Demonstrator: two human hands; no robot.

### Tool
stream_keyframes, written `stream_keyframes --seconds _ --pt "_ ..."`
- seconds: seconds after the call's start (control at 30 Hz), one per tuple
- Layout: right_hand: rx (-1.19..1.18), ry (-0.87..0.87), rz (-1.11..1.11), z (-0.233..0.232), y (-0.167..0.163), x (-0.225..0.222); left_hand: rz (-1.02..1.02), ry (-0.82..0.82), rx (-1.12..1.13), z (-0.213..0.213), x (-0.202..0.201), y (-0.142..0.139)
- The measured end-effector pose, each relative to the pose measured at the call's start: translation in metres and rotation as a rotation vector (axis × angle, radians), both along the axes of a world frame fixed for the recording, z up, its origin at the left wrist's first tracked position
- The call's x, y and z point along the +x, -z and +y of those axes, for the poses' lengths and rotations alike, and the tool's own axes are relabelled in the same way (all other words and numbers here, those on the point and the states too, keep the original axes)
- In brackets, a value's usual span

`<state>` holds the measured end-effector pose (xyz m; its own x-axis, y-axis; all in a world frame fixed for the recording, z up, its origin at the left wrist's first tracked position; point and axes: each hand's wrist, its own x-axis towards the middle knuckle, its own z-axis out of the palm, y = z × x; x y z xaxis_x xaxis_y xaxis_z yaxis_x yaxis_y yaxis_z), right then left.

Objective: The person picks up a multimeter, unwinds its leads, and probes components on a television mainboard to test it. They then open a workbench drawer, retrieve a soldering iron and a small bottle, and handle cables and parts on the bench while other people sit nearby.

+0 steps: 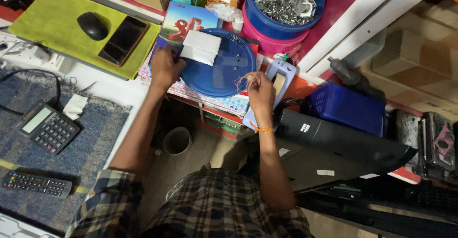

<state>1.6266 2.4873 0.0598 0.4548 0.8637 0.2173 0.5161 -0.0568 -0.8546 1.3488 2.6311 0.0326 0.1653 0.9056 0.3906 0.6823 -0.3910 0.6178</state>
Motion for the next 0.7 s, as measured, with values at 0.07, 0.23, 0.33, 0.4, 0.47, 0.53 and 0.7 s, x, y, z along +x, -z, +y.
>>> stream_keyframes --seconds 0.07,0.23,0.33,0.4,0.47,0.53,0.7 --pt "0.053 -0.014 0.083 -0.001 -0.003 -0.001 -0.040 0.019 0.062 -0.005 -0.002 -0.009" --pt "0.193 -0.047 0.299 0.002 -0.018 -0.001 -0.009 0.065 0.117 0.004 -0.002 -0.053" --pt "0.247 -0.179 0.565 0.003 -0.033 0.009 -0.131 0.148 0.086 0.028 0.011 -0.080" --pt "0.260 -0.134 0.529 0.007 -0.044 0.020 -0.118 0.144 -0.098 0.048 0.027 -0.092" --pt "0.289 -0.106 0.487 0.016 -0.056 0.035 -0.093 0.175 -0.046 0.077 0.052 -0.103" --pt "0.323 -0.098 0.441 0.027 -0.064 0.051 -0.059 0.232 0.235 0.107 0.086 -0.106" --pt "0.387 -0.090 0.467 0.056 -0.071 0.087 -0.080 0.306 0.380 0.148 0.161 -0.102"
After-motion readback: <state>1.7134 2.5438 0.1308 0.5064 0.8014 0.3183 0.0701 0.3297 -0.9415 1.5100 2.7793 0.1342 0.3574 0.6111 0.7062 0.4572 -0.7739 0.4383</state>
